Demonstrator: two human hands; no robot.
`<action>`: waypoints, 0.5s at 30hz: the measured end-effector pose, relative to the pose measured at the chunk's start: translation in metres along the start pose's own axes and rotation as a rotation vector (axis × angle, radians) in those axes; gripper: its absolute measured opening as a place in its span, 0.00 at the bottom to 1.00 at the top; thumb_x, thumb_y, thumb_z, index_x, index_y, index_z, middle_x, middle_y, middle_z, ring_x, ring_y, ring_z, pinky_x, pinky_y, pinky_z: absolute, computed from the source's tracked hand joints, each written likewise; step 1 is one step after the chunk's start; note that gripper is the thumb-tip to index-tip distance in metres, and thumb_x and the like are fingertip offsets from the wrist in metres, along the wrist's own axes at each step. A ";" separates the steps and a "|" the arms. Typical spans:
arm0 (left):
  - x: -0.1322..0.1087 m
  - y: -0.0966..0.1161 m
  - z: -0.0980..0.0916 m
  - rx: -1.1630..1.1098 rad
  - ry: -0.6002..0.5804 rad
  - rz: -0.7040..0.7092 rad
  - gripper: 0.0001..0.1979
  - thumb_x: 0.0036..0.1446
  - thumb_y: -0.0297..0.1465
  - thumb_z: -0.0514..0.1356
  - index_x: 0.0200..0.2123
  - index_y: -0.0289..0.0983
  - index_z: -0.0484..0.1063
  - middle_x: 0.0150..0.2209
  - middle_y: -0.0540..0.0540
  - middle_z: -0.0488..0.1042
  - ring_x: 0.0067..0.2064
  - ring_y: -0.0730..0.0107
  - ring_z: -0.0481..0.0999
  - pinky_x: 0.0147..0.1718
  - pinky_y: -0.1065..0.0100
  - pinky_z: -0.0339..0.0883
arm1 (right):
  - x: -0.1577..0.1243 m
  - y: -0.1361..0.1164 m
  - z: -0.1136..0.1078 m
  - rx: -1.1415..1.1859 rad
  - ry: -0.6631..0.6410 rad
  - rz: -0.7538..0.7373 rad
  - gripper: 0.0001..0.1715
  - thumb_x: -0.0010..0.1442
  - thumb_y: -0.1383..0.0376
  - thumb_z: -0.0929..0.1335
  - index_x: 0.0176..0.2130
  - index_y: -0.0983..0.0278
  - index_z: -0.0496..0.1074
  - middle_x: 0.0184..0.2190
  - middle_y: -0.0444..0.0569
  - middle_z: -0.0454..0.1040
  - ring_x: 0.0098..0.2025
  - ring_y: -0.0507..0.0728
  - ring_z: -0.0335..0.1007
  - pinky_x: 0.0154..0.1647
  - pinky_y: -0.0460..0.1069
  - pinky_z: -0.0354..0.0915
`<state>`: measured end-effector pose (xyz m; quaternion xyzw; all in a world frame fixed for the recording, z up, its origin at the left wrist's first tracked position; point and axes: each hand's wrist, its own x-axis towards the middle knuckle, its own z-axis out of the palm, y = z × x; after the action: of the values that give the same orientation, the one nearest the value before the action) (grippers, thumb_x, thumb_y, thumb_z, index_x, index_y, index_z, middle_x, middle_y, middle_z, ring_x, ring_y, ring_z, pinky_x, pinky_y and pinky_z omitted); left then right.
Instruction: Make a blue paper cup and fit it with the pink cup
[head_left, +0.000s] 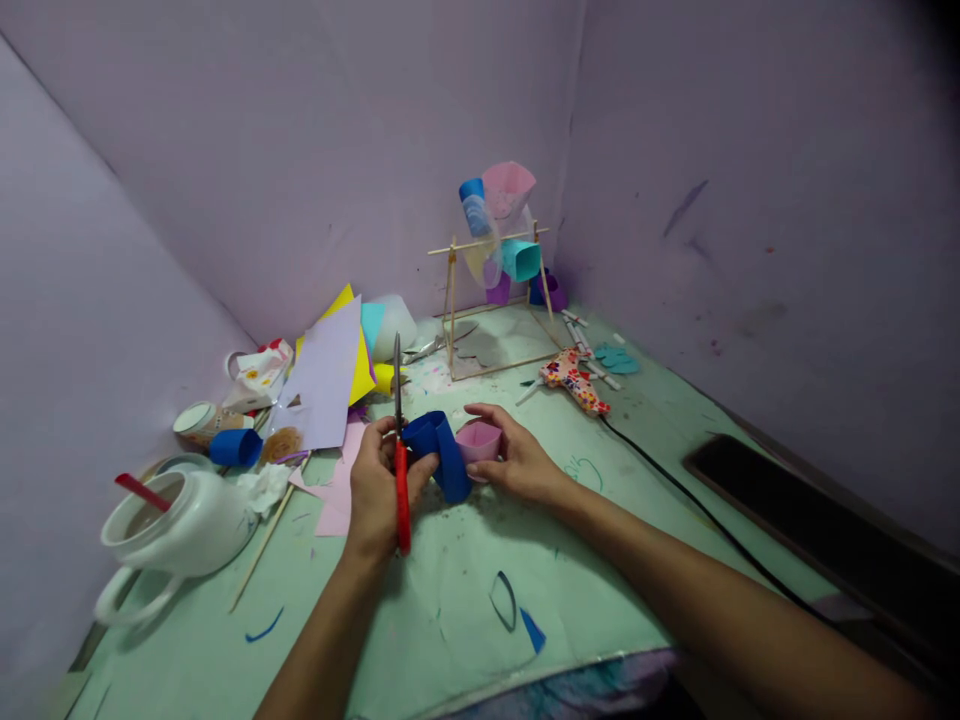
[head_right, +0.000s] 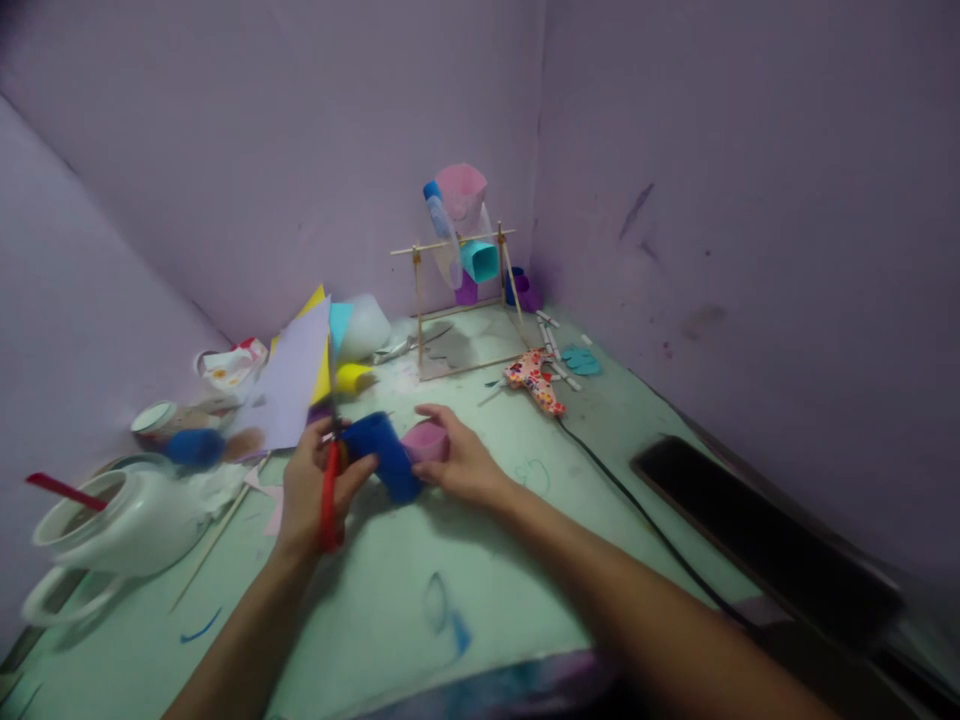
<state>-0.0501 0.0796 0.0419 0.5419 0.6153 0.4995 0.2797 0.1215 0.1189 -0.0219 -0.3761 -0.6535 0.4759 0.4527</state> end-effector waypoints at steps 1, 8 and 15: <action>0.000 -0.001 0.000 -0.001 0.010 0.009 0.26 0.36 0.34 0.66 0.40 0.37 0.63 0.25 0.53 0.70 0.28 0.68 0.73 0.29 0.68 0.68 | 0.000 0.000 0.000 -0.010 -0.001 -0.004 0.41 0.44 0.70 0.73 0.55 0.60 0.60 0.43 0.48 0.69 0.43 0.58 0.67 0.47 0.54 0.62; -0.001 -0.002 0.001 0.008 -0.003 0.047 0.24 0.38 0.32 0.65 0.41 0.37 0.63 0.27 0.52 0.72 0.29 0.68 0.74 0.29 0.68 0.68 | 0.000 0.000 -0.001 -0.099 -0.028 0.027 0.42 0.43 0.72 0.72 0.56 0.60 0.58 0.43 0.48 0.68 0.42 0.58 0.66 0.45 0.53 0.62; 0.001 0.002 -0.002 -0.084 -0.018 0.013 0.29 0.35 0.30 0.67 0.43 0.36 0.62 0.23 0.56 0.69 0.26 0.69 0.73 0.27 0.70 0.68 | 0.001 -0.009 -0.009 -0.124 -0.029 0.042 0.43 0.41 0.71 0.72 0.56 0.62 0.58 0.42 0.48 0.67 0.37 0.55 0.66 0.40 0.51 0.64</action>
<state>-0.0508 0.0796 0.0445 0.5380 0.5879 0.5217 0.3045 0.1289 0.1199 -0.0118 -0.4101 -0.6801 0.4495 0.4089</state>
